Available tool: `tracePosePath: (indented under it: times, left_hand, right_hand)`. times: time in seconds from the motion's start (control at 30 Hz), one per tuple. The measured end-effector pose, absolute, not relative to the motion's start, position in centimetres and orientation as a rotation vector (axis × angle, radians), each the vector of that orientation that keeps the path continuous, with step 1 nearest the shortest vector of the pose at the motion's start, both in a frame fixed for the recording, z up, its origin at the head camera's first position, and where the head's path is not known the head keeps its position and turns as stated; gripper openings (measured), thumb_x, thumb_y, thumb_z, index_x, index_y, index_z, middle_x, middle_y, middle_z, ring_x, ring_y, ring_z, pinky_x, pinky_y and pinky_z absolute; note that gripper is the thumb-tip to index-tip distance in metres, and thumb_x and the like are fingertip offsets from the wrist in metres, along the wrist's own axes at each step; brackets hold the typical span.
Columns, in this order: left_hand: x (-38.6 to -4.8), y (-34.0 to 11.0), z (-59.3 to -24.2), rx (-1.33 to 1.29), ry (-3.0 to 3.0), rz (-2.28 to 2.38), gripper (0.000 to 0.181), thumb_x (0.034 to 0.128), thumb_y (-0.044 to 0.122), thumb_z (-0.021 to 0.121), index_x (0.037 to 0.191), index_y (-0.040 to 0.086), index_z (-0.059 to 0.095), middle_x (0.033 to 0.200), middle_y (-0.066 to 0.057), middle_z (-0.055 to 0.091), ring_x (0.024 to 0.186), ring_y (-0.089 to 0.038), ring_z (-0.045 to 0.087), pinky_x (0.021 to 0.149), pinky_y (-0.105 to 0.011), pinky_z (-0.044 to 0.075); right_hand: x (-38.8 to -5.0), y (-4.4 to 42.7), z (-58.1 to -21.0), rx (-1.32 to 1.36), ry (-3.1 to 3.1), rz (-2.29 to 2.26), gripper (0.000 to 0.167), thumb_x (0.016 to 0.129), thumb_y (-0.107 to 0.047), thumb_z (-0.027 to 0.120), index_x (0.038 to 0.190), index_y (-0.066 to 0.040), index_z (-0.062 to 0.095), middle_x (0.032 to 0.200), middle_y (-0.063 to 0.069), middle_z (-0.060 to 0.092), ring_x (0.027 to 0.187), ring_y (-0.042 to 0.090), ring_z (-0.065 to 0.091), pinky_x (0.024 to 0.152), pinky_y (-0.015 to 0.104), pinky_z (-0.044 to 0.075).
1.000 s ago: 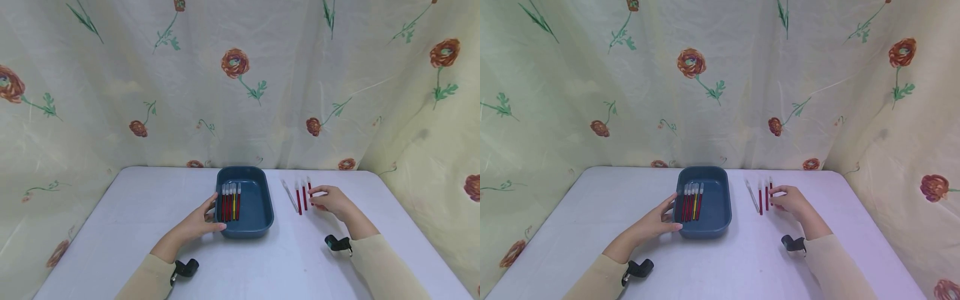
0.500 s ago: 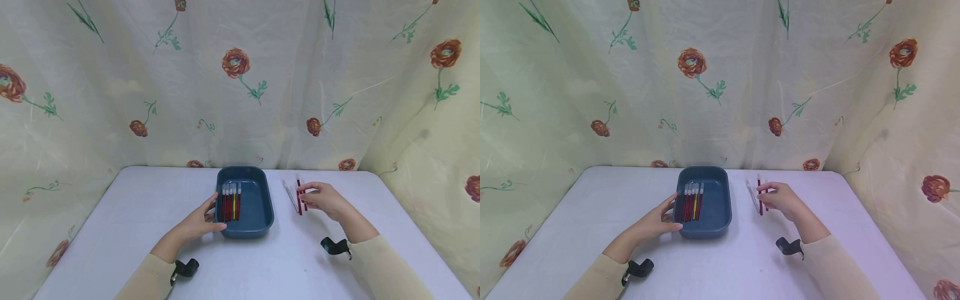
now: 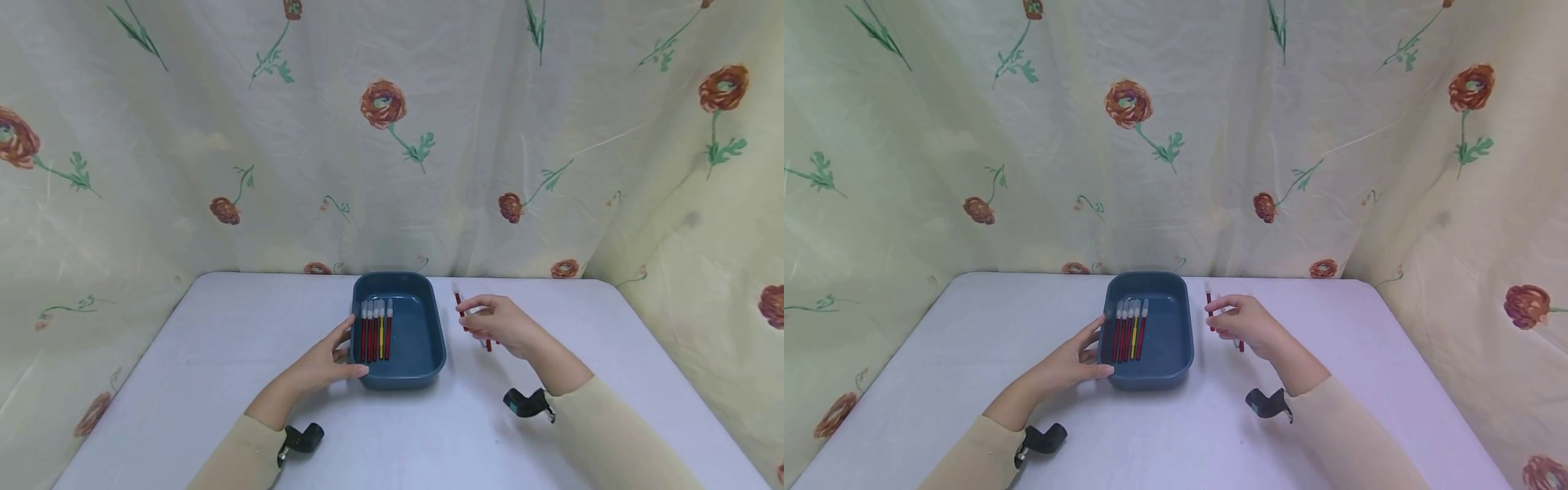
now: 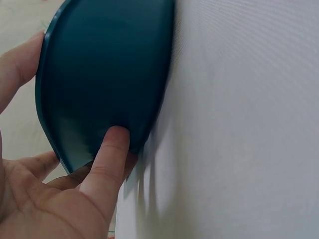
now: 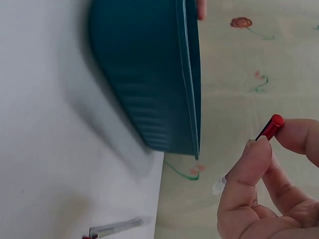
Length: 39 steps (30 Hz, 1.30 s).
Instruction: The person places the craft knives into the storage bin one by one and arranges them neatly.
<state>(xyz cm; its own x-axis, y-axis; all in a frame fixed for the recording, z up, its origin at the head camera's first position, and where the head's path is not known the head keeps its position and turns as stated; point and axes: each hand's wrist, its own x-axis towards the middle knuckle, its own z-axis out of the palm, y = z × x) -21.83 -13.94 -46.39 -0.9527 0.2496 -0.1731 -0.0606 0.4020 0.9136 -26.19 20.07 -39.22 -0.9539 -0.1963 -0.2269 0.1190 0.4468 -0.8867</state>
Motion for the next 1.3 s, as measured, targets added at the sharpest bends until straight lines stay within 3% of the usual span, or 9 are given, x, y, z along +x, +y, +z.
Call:
tracePosePath:
  times: [0.3, 0.57, 0.77, 1.0, 1.3]
  left_hand:
    - [-21.7, -13.9, -46.4, 0.162, 2.388, 1.560, 0.109, 0.0778, 0.034, 0.088, 0.161, 0.032, 0.018, 0.162, -0.017, 0.027, 0.142, -0.043, 0.036, 0.108, -0.061, 0.036]
    - [-21.8, -13.8, -46.4, 0.159, 2.397, 1.552, 0.108, 0.0783, 0.034, 0.087, 0.161, 0.032, 0.018, 0.163, -0.017, 0.027, 0.142, -0.043, 0.036, 0.108, -0.060, 0.036]
    - [-21.7, -14.0, -46.4, 0.169, 2.382, 1.567, 0.108, 0.0784, 0.035, 0.087, 0.161, 0.032, 0.017, 0.163, -0.017, 0.026, 0.143, -0.043, 0.036, 0.109, -0.061, 0.035]
    - [-21.8, -13.9, -46.3, 0.157, 2.371, 1.571, 0.108, 0.0789, 0.035, 0.087, 0.161, 0.032, 0.017, 0.163, -0.017, 0.026, 0.143, -0.043, 0.036, 0.109, -0.061, 0.035]
    - [-21.7, -13.9, -46.3, 0.151, 2.367, 1.565, 0.109, 0.0773, 0.038, 0.087, 0.161, 0.032, 0.018, 0.163, -0.016, 0.026, 0.143, -0.042, 0.036, 0.108, -0.061, 0.036]
  right_hand:
    - [-26.3, 17.7, -39.3, -0.076, 2.332, -1.554, 0.035, 0.095, -0.011, 0.068, 0.128, 0.002, 0.062, 0.111, 0.018, 0.068, 0.092, 0.024, 0.064, 0.082, 0.029, 0.057]
    - [-26.4, 15.5, -39.2, -0.091, 2.257, -1.586, 0.034, 0.096, -0.009, 0.068, 0.127, 0.003, 0.062, 0.120, 0.022, 0.065, 0.102, 0.030, 0.064, 0.093, 0.039, 0.055]
    - [-26.6, 14.1, -39.4, -0.079, 2.228, -1.605, 0.030, 0.095, -0.010, 0.069, 0.124, -0.001, 0.066, 0.119, 0.017, 0.066, 0.106, 0.034, 0.063, 0.092, 0.036, 0.055]
    - [-26.8, 12.7, -39.9, -0.051, 2.150, -1.658, 0.032, 0.096, -0.007, 0.066, 0.127, 0.002, 0.063, 0.125, 0.022, 0.064, 0.102, 0.031, 0.064, 0.088, 0.031, 0.057]
    - [-27.2, 11.2, -40.5, -0.020, 2.195, -1.597, 0.033, 0.096, -0.009, 0.068, 0.126, 0.003, 0.064, 0.120, 0.015, 0.066, 0.104, 0.032, 0.066, 0.086, 0.033, 0.058]
